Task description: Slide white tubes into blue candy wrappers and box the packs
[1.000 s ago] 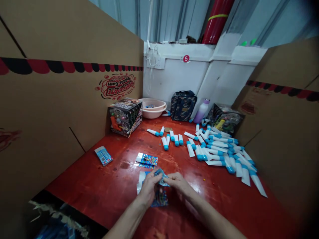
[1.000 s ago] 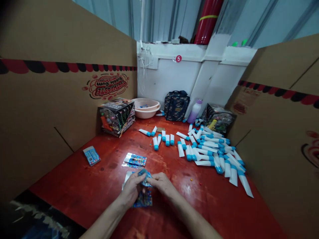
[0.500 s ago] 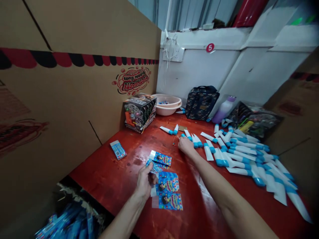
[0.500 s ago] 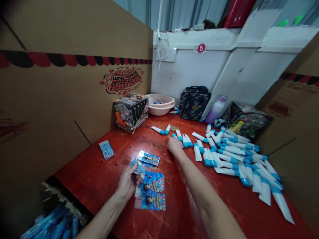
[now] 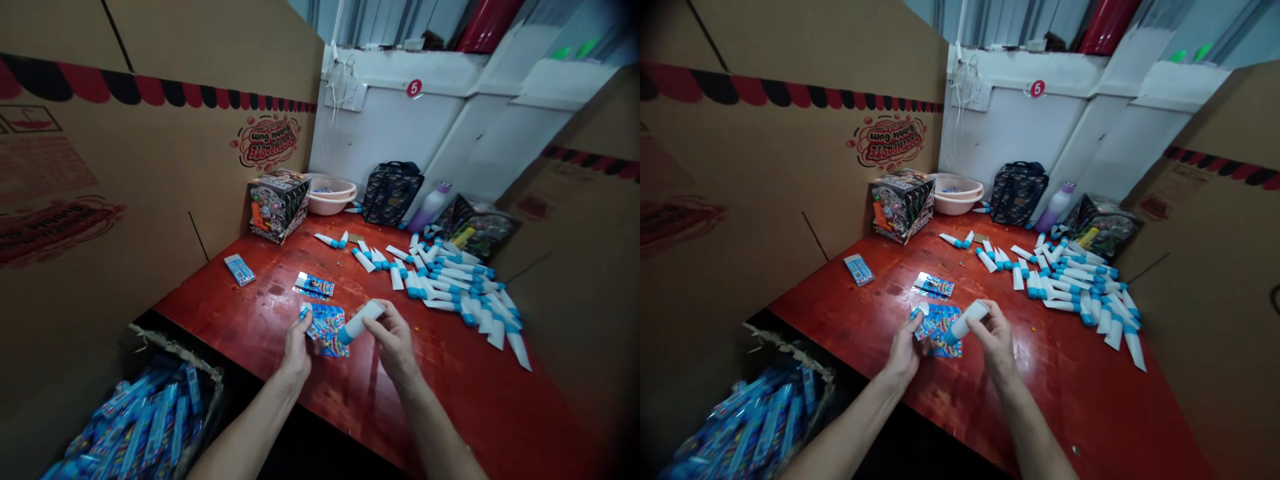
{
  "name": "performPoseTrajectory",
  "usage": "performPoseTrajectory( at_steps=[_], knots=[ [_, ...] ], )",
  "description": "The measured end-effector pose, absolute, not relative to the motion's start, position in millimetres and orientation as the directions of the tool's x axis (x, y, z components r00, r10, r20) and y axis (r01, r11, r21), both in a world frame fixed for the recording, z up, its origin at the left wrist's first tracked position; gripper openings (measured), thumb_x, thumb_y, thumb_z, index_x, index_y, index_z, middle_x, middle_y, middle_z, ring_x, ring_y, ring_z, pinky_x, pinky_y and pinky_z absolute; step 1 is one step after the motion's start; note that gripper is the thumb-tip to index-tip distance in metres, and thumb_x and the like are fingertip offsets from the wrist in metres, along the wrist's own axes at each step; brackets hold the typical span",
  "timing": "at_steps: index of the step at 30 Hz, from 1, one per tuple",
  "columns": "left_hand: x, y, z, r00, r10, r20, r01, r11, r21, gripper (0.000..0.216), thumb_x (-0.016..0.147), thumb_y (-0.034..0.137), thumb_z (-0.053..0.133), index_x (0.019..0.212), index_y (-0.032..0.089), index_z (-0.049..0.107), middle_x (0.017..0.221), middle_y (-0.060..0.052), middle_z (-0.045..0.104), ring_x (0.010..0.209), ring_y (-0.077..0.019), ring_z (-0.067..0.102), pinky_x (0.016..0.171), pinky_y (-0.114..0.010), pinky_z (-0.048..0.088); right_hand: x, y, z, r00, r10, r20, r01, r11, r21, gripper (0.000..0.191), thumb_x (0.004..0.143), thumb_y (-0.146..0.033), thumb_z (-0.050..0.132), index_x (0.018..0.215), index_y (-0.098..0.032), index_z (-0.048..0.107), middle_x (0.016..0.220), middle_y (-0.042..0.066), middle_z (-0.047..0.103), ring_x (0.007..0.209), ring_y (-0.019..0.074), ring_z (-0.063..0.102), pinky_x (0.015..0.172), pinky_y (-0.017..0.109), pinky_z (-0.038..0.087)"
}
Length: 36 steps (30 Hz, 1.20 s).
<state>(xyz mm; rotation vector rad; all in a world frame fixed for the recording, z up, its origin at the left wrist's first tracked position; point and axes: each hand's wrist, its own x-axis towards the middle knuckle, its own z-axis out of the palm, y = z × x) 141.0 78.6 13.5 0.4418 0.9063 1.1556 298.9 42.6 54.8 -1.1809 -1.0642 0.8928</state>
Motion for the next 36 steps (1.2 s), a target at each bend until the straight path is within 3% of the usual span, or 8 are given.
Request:
performPoseTrajectory(
  at_steps=[5,9,15,20,25,31,34,36],
  knots=[
    [140,50,18,0.109,0.945,-0.307,-0.578,0.312,0.754,0.037,0.070,0.049,0.066,0.061,0.017,0.052,0.045,0.004,0.049,0.036,-0.0093,0.042,0.034,-0.022,0.029,286,6,43,0.295,0.941,0.167,0.064,0.155,-0.986,0.030,0.076,-0.031,0.061,0.103,-0.023,0.052,0.088,0.004,0.063,0.078,0.0209,0.059,0.070,0.032,0.048],
    [138,33,24,0.111,0.971,-0.210,-0.529,0.236,0.815,0.034,0.071,0.048,0.067,0.068,0.015,0.059,0.051,0.002,0.053,0.040,-0.0094,0.043,0.038,-0.023,0.031,275,-1,28,0.244,0.966,0.088,0.030,0.083,-0.996,0.041,0.069,-0.029,0.057,0.109,-0.021,0.056,0.083,0.004,0.063,0.072,0.0207,0.058,0.063,0.030,0.047],
    [134,27,28,0.084,0.978,-0.192,-0.531,0.206,0.822,0.034,0.067,0.048,0.071,0.071,0.014,0.063,0.062,0.000,0.061,0.055,-0.0130,0.053,0.052,-0.025,0.040,244,-27,39,-0.249,0.967,0.050,0.046,0.063,-0.997,0.022,0.068,-0.028,0.058,0.084,-0.022,0.071,0.071,0.000,0.060,0.062,0.0152,0.051,0.057,0.025,0.041],
    [134,21,30,0.110,0.969,-0.222,-0.525,0.246,0.815,0.036,0.067,0.049,0.070,0.070,0.014,0.062,0.054,0.001,0.057,0.044,-0.0107,0.047,0.043,-0.024,0.034,250,-31,53,0.115,0.986,0.121,0.043,0.117,-0.992,0.028,0.071,-0.028,0.060,0.097,-0.025,0.069,0.084,0.000,0.064,0.073,0.0166,0.056,0.068,0.026,0.044],
    [137,17,27,0.099,0.959,-0.265,-0.621,0.267,0.736,0.031,0.063,0.042,0.074,0.068,0.015,0.060,0.058,0.002,0.059,0.049,-0.0109,0.052,0.050,-0.023,0.041,253,-43,58,-0.136,0.976,0.172,0.127,0.190,-0.974,0.030,0.073,-0.026,0.063,0.102,-0.025,0.070,0.088,0.001,0.065,0.076,0.0170,0.058,0.073,0.028,0.046],
    [139,14,21,0.115,0.945,-0.307,-0.558,0.317,0.766,0.037,0.067,0.049,0.069,0.060,0.016,0.053,0.044,0.005,0.048,0.033,-0.0094,0.041,0.034,-0.023,0.029,267,-56,68,0.398,0.900,0.175,-0.157,0.255,-0.954,0.023,0.075,-0.031,0.065,0.096,-0.022,0.065,0.088,0.005,0.066,0.081,0.0219,0.063,0.075,0.036,0.050],
    [145,8,21,0.108,0.948,-0.299,-0.582,0.304,0.755,0.038,0.068,0.051,0.069,0.065,0.016,0.055,0.047,0.005,0.050,0.035,-0.0084,0.041,0.035,-0.022,0.030,262,-57,77,0.481,0.854,0.198,-0.285,0.366,-0.886,0.021,0.075,-0.029,0.065,0.095,-0.023,0.063,0.090,0.005,0.067,0.083,0.0237,0.066,0.079,0.041,0.051],
    [150,4,22,0.116,0.942,-0.314,-0.594,0.319,0.738,0.039,0.068,0.053,0.068,0.071,0.015,0.058,0.049,0.004,0.052,0.037,-0.0084,0.043,0.036,-0.022,0.031,255,-56,78,0.506,0.830,0.236,-0.279,0.416,-0.866,0.018,0.076,-0.027,0.065,0.093,-0.023,0.063,0.090,0.005,0.067,0.085,0.0238,0.066,0.080,0.042,0.051]
  ],
)
